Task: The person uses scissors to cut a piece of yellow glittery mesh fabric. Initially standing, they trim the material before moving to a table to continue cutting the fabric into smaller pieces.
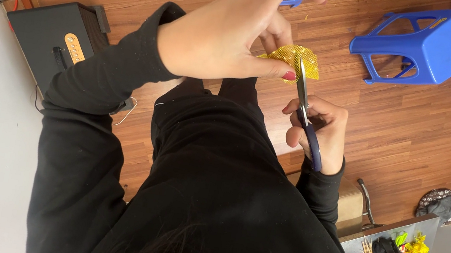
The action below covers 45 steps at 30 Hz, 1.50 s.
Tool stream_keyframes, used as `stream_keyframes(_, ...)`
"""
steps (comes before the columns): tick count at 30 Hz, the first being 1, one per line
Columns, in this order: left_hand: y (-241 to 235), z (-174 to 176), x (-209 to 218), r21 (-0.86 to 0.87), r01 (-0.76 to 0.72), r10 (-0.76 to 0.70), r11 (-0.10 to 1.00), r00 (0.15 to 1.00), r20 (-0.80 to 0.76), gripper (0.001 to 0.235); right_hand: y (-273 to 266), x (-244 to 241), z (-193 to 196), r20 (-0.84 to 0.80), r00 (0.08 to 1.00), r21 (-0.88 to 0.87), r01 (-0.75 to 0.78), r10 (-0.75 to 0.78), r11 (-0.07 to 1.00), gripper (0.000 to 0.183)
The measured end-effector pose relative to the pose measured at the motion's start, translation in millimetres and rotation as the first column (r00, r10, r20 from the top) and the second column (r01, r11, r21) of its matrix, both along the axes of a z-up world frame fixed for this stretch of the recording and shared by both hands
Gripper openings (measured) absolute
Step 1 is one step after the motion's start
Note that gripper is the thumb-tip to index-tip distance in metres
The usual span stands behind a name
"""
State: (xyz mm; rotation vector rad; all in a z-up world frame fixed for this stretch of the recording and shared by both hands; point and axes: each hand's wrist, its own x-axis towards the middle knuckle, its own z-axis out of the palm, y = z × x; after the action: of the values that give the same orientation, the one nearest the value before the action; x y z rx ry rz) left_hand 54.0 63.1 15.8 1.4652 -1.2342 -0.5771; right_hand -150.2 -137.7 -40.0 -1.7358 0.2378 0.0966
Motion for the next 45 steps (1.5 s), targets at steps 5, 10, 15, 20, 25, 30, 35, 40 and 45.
stream_keyframes(5,-1.7,5.5,-0.6,0.008,-0.005,0.004,1.0,1.0,0.03,0.074,-4.1,-5.6,-2.9,-0.027,1.0,-0.003,0.004,-0.004,1.0,0.065)
stream_keyframes(10,-4.0,2.9,-2.0,0.036,0.0,-0.001,0.999,1.0,0.01,0.075,-5.5,-10.9,-4.8,-0.047,0.999,-0.02,0.002,-0.003,1.0,0.051)
stream_keyframes(15,-5.7,-5.9,-2.0,0.047,0.022,-0.022,0.999,1.0,0.01,0.088,-6.2,-15.2,-6.8,-0.115,0.992,-0.056,0.04,-0.047,0.998,0.033)
stream_keyframes(20,-4.1,-2.3,-4.1,0.048,0.031,-0.03,0.998,1.0,-0.002,0.09,-6.3,-18.0,-6.3,-0.123,0.992,-0.086,-0.002,-0.009,0.996,0.026)
stream_keyframes(25,0.1,3.7,-4.1,0.066,0.044,-0.042,0.997,0.999,-0.02,0.086,-8.4,-17.6,-8.6,-0.136,0.99,-0.106,-0.041,0.026,0.994,0.027)
stream_keyframes(30,2.9,-10.9,-1.2,0.112,0.044,-0.045,0.993,0.999,0.007,0.102,-10.8,-14.2,-10.5,-0.142,0.987,-0.104,-0.087,0.072,0.991,0.027)
stream_keyframes(35,10.5,-4.4,4.2,0.071,0.058,-0.062,0.996,0.996,0.058,0.068,-6.6,-8.5,-9.8,-0.155,0.984,-0.124,-0.108,0.088,0.986,0.025)
stream_keyframes(40,16.1,-15.1,9.0,0.086,0.06,-0.068,0.995,0.993,0.094,0.053,-4.5,-1.2,-8.1,-0.167,0.978,-0.106,-0.144,0.125,0.984,0.024)
stream_keyframes(45,19.6,-15.9,12.2,0.06,0.06,-0.066,0.996,0.992,0.11,0.061,-2.9,2.9,-7.9,-0.15,0.978,-0.121,-0.16,0.142,0.98,0.021)
